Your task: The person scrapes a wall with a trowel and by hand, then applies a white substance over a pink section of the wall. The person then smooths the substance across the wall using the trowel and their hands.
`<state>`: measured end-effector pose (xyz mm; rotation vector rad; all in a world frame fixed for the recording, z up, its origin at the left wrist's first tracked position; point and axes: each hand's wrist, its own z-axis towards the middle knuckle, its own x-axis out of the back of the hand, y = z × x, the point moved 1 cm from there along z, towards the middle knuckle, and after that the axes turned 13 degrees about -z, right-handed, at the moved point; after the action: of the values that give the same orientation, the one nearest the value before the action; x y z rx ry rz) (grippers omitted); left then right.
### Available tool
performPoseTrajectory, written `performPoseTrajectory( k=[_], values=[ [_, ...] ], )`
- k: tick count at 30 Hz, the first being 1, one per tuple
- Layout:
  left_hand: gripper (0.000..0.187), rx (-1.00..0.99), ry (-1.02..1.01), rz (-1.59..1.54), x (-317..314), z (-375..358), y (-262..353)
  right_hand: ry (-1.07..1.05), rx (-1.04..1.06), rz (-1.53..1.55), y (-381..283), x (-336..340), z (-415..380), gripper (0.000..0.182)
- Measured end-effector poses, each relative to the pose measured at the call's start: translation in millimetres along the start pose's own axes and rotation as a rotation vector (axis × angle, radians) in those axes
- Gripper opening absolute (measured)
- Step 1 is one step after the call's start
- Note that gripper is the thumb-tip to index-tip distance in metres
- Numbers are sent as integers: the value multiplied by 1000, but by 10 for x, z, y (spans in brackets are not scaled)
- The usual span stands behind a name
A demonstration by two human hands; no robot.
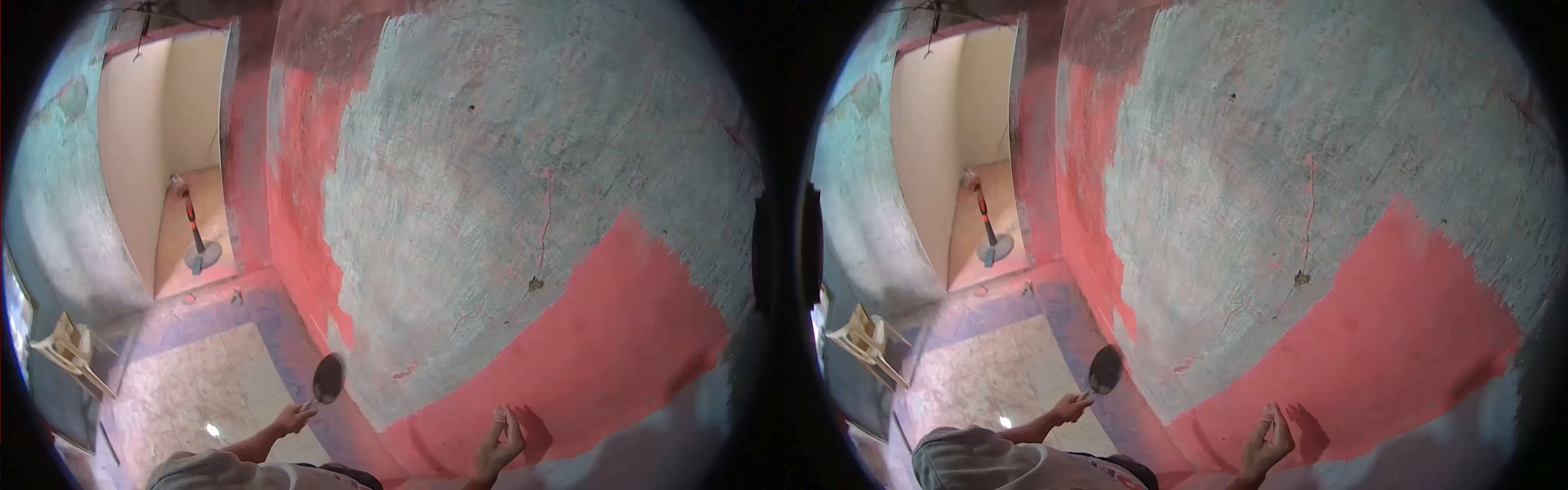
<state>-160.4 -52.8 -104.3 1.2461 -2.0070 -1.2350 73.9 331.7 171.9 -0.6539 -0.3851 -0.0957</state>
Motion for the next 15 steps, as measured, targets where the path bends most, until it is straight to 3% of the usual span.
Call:
performPoseTrajectory(
  k=[1, 2, 3, 5, 7, 10, 11, 15],
  values=[
    [41, 120, 143, 243, 448, 38, -534, -38, -24, -6, 25, -35, -21, 24],
    [46, -137, 155, 642, 857, -88, -969, -112, -55, -36, -20, -15, 3, 24],
    [46, 4, 213, 756, 1155, -289, -1177, -167, -50, -61, 2, -23, -20, 24],
    [44, 336, 345, 662, 1582, -697, -1285, -255, -28, -140, 129, -18, -65, 24],
    [43, 442, 410, 556, 1713, -848, -1214, -281, -85, -166, 392, -89, -192, 31],
    [42, 429, 402, 507, 1660, -631, -931, -324, -199, -235, 1269, -297, -700, 37],
    [41, 398, 377, 501, 1575, -478, -762, -360, -297, -181, 1427, -379, -831, 35],
    [39, 262, 191, 550, 1224, 217, -244, -529, -338, -353, 1680, -289, -1271, 33]
  ],
)
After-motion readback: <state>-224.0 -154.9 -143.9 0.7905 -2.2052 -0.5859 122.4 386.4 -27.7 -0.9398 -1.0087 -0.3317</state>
